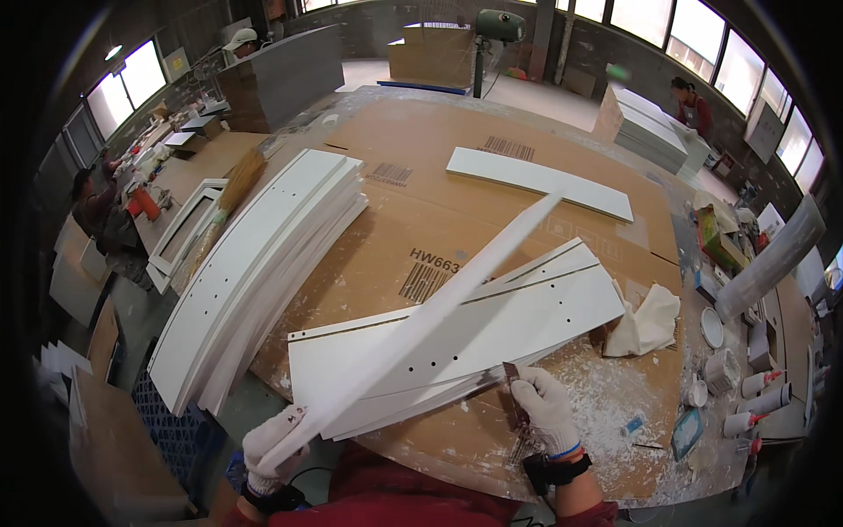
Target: The person wipes the surface of white rectangular panels with a cloth and scrapes the edges with a utility knife. The person handles the panels one at a time, flipping them over to clean both sides before stacking them on the table.
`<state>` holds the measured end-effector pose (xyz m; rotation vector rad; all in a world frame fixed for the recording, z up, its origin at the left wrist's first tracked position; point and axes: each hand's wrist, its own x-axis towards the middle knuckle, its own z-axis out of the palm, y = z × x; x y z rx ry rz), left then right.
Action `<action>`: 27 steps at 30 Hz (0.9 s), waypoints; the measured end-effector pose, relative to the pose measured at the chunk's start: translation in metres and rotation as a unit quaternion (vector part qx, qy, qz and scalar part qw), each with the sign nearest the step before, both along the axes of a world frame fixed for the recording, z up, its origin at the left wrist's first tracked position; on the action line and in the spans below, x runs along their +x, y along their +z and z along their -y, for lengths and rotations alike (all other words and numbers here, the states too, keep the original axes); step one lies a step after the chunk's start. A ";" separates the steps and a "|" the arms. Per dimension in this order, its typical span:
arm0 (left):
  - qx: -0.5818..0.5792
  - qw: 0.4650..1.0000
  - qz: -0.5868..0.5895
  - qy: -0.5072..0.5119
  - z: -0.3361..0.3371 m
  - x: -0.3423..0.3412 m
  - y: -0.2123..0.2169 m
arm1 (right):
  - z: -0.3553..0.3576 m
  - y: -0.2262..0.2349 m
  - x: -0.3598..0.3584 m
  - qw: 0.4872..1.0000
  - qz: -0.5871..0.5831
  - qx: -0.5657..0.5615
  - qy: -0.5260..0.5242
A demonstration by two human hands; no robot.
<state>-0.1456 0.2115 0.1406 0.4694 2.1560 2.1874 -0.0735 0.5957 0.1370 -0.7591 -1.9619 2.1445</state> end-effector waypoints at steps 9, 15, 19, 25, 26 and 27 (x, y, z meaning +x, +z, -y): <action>-0.323 0.930 -0.070 0.159 0.025 0.021 -0.033 | -0.001 -0.021 -0.011 0.999 -0.037 -0.026 -0.017; 0.220 0.917 0.284 0.175 0.007 0.032 -0.011 | -0.005 -0.006 -0.004 0.999 -0.031 0.015 0.000; 0.057 0.962 0.224 0.144 0.038 0.038 -0.065 | -0.004 0.016 -0.007 0.995 -0.011 0.080 0.054; 0.182 0.901 0.376 0.119 0.009 0.037 -0.019 | 0.045 0.042 -0.049 0.831 -0.183 0.473 0.228; 0.174 0.901 0.377 0.123 0.012 0.037 -0.021 | 0.056 0.043 -0.055 0.808 -0.203 0.483 0.272; 0.170 0.899 0.384 0.126 0.015 0.034 -0.029 | 0.070 0.042 -0.061 0.777 -0.157 0.509 0.336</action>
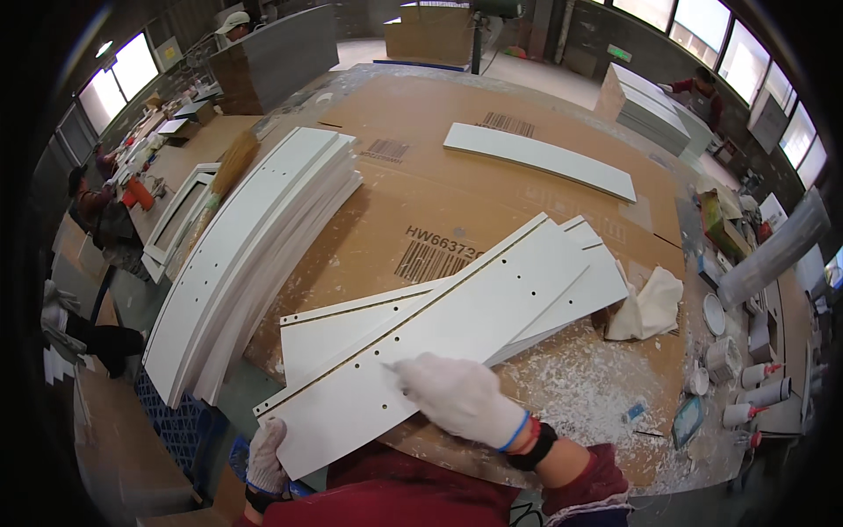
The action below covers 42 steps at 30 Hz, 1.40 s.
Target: The person wipes the surface of white rectangular panels with a cloth and scrapes the edges with a utility knife. The person handles the panels one at a time, flipping them over to clean both sides before stacking them on the table.
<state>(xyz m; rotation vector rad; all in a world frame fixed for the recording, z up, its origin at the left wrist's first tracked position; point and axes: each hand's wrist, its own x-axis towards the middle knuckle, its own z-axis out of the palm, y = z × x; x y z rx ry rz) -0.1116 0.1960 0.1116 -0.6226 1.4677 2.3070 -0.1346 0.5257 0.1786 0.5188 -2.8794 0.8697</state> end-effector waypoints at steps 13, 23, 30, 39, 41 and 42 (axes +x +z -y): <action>-0.081 0.996 0.005 -0.047 0.014 -0.001 -0.005 | -0.114 -0.029 -0.056 0.970 0.002 0.116 -0.212; -0.005 0.987 -0.097 -0.129 0.024 -0.016 -0.022 | -0.194 0.006 -0.083 0.938 -0.042 0.083 -0.333; -0.097 0.991 0.027 -0.088 0.014 -0.014 0.004 | -0.059 -0.008 -0.093 0.987 0.066 0.148 -0.013; -0.131 0.986 0.038 -0.093 0.025 -0.016 -0.003 | -0.253 -0.007 -0.128 0.865 0.100 0.278 -0.405; -0.147 0.985 0.031 -0.088 0.017 -0.014 0.003 | -0.267 -0.001 -0.117 0.850 0.089 0.237 -0.462; -0.128 0.988 0.034 -0.082 0.019 -0.014 -0.001 | -0.269 0.000 -0.114 0.841 0.082 0.216 -0.489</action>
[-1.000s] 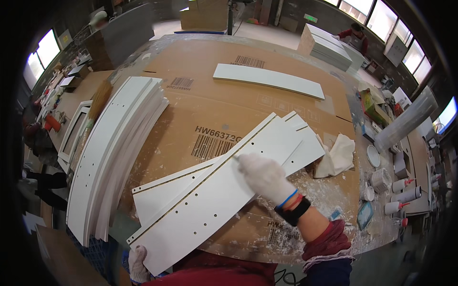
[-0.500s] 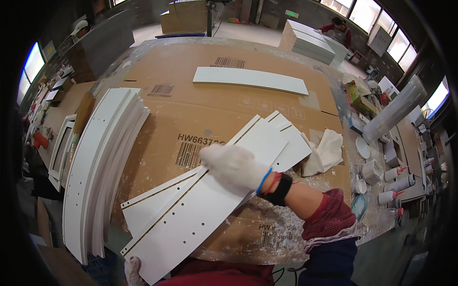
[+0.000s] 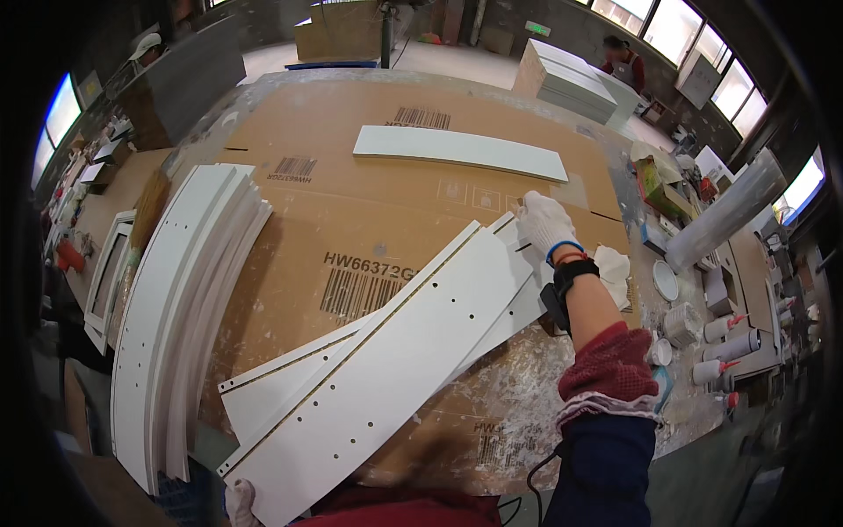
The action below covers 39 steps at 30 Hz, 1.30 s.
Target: The person wipes the surface of white rectangular panels with a cloth and scrapes the edges with a utility knife. The person handles the panels one at a time, flipping them over to clean both sides before stacking them on the table.
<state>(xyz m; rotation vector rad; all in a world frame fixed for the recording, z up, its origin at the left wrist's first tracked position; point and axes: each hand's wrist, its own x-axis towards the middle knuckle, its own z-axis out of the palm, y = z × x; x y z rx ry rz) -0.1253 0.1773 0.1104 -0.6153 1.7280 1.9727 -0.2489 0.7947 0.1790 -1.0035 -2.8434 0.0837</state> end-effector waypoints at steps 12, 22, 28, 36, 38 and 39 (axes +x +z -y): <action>-0.013 1.000 0.001 0.026 0.006 0.005 -0.003 | 0.118 -0.007 0.001 0.946 -0.025 -0.077 0.313; 0.098 0.995 0.011 0.025 0.016 0.012 -0.026 | -0.008 0.007 0.061 0.984 -0.135 -0.056 0.101; 0.144 0.985 -0.015 0.089 -0.006 0.021 -0.001 | 0.040 0.004 0.067 0.972 -0.090 -0.032 0.213; 0.088 0.994 -0.055 -0.043 -0.018 0.018 0.003 | 0.070 -0.026 0.076 0.971 -0.041 0.011 0.236; 0.106 0.990 -0.063 -0.069 -0.027 0.012 0.012 | 0.088 -0.034 0.084 0.953 -0.107 0.050 0.281; 0.121 0.990 -0.054 -0.046 -0.030 0.011 0.013 | 0.107 -0.034 0.086 0.961 -0.085 0.017 0.263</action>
